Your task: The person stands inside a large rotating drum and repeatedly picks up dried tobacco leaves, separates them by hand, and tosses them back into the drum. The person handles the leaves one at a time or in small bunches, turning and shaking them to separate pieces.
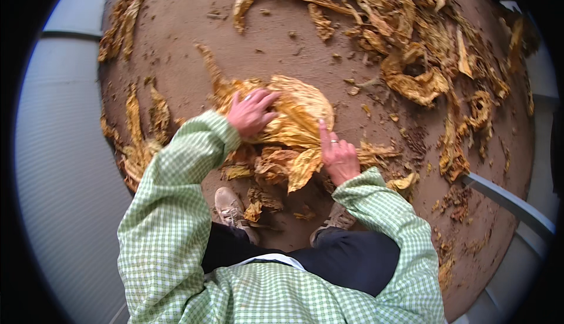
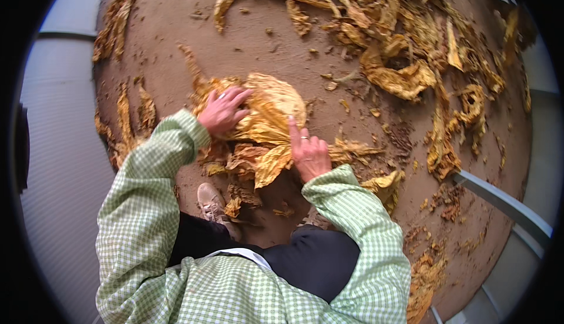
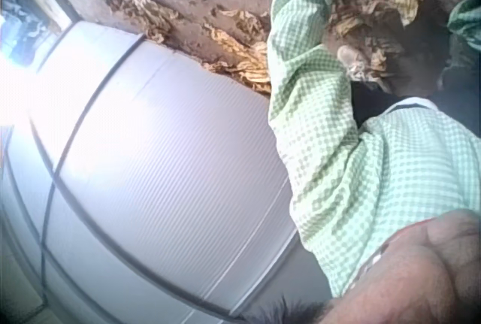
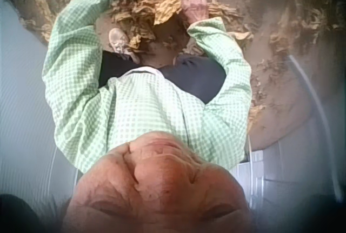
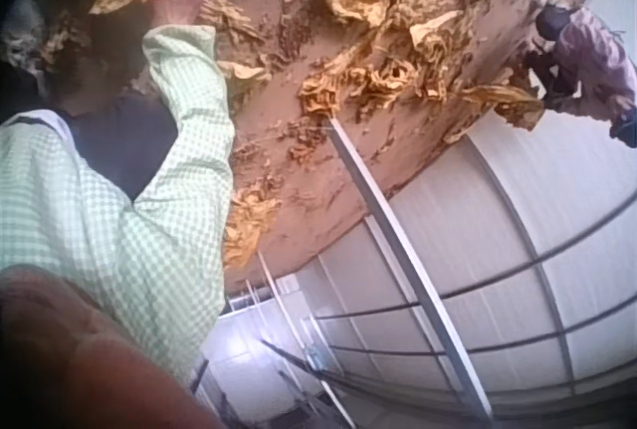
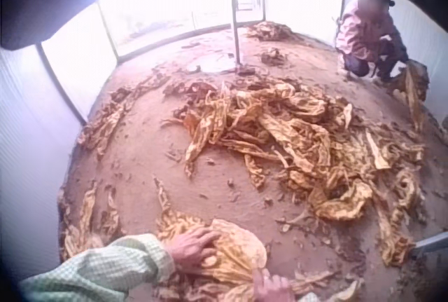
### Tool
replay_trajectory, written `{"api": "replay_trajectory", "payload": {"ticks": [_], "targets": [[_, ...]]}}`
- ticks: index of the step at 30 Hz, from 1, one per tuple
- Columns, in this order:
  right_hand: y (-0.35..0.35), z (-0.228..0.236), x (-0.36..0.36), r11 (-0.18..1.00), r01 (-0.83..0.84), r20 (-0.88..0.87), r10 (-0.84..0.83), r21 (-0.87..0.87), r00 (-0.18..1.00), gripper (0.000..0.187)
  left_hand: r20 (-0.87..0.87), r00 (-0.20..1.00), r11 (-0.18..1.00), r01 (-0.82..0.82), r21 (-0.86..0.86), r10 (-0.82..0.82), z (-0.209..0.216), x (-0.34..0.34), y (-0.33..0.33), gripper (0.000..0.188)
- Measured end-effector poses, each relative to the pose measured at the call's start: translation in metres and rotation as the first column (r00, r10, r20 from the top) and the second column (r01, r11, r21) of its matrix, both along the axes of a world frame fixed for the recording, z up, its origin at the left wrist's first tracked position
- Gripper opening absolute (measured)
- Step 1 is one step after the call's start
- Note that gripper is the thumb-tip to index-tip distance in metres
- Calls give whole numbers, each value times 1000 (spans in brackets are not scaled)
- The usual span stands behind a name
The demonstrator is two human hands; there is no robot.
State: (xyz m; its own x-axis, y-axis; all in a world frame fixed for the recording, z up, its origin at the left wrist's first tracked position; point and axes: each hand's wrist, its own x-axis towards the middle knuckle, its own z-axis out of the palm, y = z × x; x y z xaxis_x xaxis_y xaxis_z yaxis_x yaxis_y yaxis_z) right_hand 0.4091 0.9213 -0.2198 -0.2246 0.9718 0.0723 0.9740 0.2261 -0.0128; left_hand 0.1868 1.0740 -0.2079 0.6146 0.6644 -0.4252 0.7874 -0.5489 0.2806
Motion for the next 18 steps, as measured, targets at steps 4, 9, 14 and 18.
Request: {"api": "replay_trajectory", "payload": {"ticks": [4,9,14,18], "targets": [[13,-10,-7,970,44,101,-21,-239,995,50,16,992,993,-122,-7,122,-17,-8,-16,54],[15,-19,5,998,-54,42,56,-41,998,24,-62,987,924,-161,-348,148,4,4,23,56],[17,-16,-1,987,-23,86,37,-159,996,25,130,976,966,198,-169,-177,50,63,2,93],[20,3,-9,944,-66,105,105,-323,989,20,54,909,909,408,84,-413,46,52,-57,118]]}}
